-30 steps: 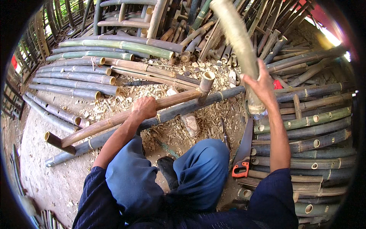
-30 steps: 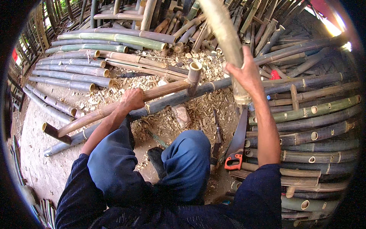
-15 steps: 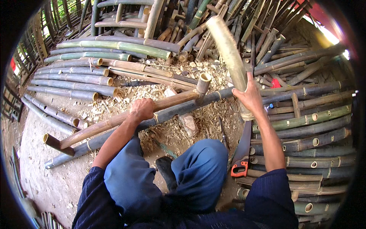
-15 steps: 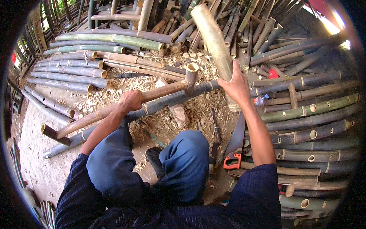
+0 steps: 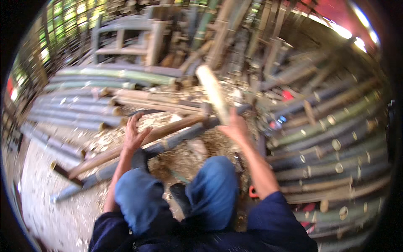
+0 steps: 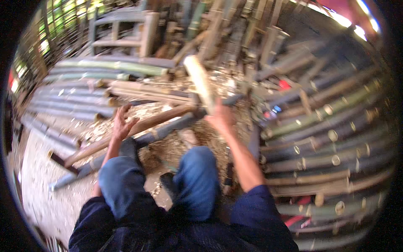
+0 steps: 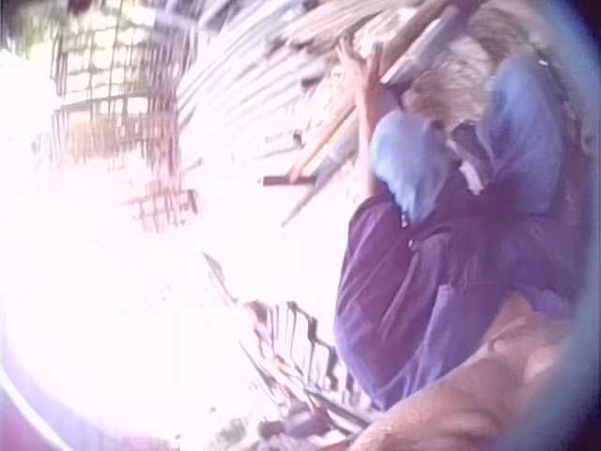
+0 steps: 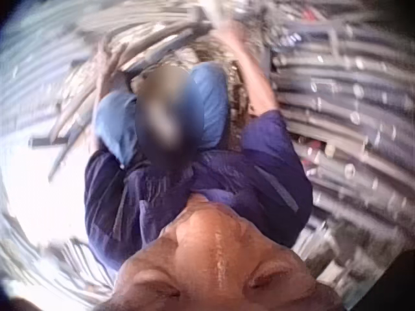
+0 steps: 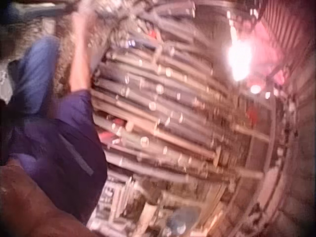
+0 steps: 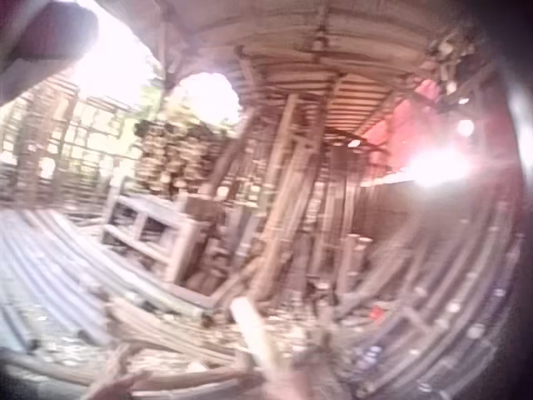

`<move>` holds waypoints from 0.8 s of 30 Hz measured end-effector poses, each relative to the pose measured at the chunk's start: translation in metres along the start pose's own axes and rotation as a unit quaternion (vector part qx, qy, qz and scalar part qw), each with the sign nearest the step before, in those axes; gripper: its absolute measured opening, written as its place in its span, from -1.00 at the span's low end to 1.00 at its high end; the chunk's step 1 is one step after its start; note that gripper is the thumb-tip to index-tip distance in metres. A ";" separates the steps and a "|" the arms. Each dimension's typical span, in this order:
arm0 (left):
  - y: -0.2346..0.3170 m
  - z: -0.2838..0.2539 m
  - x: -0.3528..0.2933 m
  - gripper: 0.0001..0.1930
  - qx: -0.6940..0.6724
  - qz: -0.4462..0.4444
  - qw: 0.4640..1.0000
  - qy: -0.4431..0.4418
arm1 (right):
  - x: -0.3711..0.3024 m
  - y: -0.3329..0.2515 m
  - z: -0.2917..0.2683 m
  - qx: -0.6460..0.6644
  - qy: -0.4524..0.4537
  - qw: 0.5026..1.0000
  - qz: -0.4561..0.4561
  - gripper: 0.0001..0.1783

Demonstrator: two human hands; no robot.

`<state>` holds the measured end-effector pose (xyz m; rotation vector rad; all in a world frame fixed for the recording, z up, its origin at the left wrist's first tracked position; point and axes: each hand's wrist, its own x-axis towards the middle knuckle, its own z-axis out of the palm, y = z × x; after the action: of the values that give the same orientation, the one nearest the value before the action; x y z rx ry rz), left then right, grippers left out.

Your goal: The person shaves a piece of bamboo with a knife, fits it into a hole in a larger bamboo pole, and secures the joint by striking it with a wooden mallet.

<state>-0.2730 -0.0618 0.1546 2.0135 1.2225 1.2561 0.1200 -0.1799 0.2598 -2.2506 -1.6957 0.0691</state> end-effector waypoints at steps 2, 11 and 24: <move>0.010 -0.074 -0.034 -0.38 0.035 -0.044 0.978 0.200 | -0.002 -0.018 -0.023 0.024 -0.049 0.998 0.007 -0.03; -0.096 -0.310 -0.149 0.00 0.093 -0.278 0.823 0.486 | 0.016 -0.219 -0.028 0.012 -0.089 0.911 -0.402 -0.02; -0.195 -0.345 -0.159 -0.59 -0.080 -0.349 0.866 0.348 | 0.002 -0.576 0.023 0.149 -0.117 0.820 -0.540 -0.12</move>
<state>-0.6918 -0.1260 0.0976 0.8148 1.8537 1.6348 -0.4198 -0.0330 0.4005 -0.8380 -2.6036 0.3178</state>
